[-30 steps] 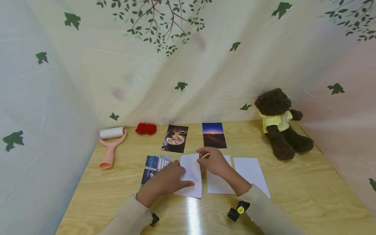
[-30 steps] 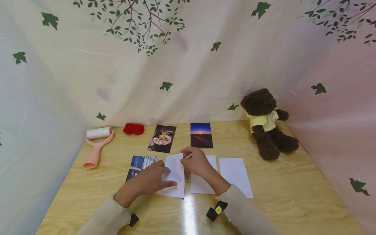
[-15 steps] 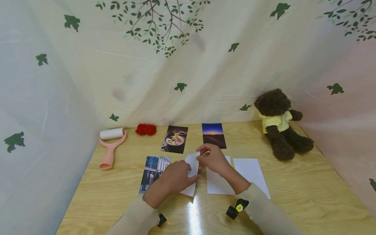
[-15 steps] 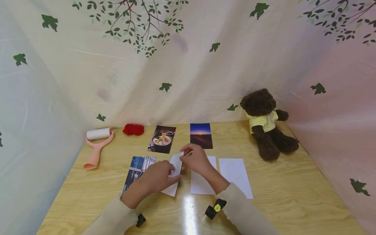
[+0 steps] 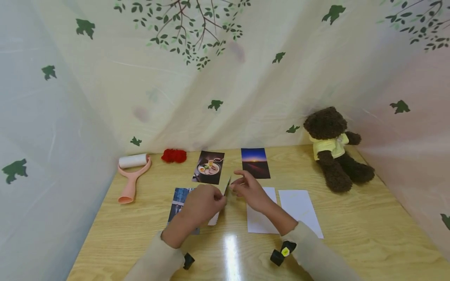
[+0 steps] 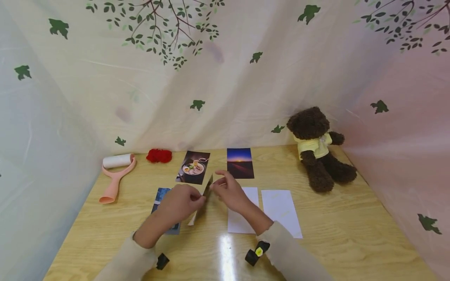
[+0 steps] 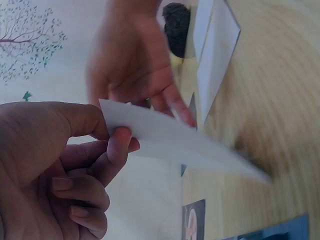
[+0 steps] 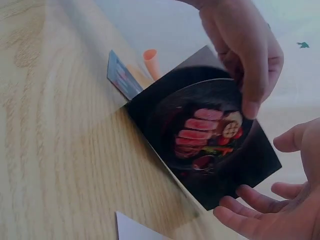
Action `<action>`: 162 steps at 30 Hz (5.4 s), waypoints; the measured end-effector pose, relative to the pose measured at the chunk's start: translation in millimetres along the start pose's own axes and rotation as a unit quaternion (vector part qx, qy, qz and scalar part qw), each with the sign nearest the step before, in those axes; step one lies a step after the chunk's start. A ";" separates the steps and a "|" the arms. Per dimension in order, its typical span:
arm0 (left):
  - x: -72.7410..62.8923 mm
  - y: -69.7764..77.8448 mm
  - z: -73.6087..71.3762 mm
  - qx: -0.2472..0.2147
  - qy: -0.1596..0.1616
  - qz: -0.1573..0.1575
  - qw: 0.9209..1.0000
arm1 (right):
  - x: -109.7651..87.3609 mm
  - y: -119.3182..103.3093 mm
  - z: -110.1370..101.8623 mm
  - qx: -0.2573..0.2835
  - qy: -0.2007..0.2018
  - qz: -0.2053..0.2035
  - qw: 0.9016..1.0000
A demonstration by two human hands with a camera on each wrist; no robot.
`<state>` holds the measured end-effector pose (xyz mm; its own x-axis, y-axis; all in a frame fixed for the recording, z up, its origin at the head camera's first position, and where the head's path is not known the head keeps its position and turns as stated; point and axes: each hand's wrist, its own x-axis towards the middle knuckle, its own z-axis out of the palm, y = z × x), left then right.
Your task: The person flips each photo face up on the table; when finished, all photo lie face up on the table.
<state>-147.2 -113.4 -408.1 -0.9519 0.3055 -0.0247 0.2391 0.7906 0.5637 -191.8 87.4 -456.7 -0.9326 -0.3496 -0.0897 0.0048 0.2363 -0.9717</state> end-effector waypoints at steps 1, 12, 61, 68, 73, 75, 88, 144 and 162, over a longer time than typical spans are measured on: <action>-0.5 -1.4 -2.8 -0.007 0.002 -0.003 1.000 | -0.5 0.7 0.7 -0.010 -0.006 -0.001 1.000; -7.8 -28.5 -2.4 -0.006 -0.045 -0.095 0.994 | -3.3 3.7 10.7 -0.147 -0.056 0.023 0.987; 18.8 25.8 71.2 0.201 -0.138 0.173 0.954 | -50.0 26.3 -82.2 -0.508 -0.003 0.019 0.861; 21.4 24.4 74.2 0.212 -0.152 0.176 0.949 | -46.2 30.9 -83.8 -0.487 0.009 0.009 0.873; 21.9 26.2 74.2 0.217 -0.141 0.174 0.950 | -44.9 35.5 -81.2 -0.483 0.020 -0.015 0.875; 21.7 27.7 74.2 0.223 -0.135 0.173 0.950 | -44.6 36.9 -79.8 -0.477 0.023 -0.020 0.879; 22.1 32.3 74.5 0.232 -0.140 0.164 0.949 | -49.2 31.6 -81.8 -0.391 0.044 -0.008 0.919; 23.4 33.8 74.6 0.217 -0.158 0.144 0.953 | -33.2 25.8 -88.2 -0.208 0.084 0.010 0.974; 38.9 38.6 80.4 0.096 -0.105 0.146 0.979 | -30.1 15.5 -84.1 -0.003 0.104 0.020 0.994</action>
<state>-159.6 -28.3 -453.6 -0.7823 0.6193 -0.0662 0.5454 0.7325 0.4073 -194.0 177.9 -450.7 -0.9860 -0.1456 -0.0809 0.0422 0.2515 -0.9669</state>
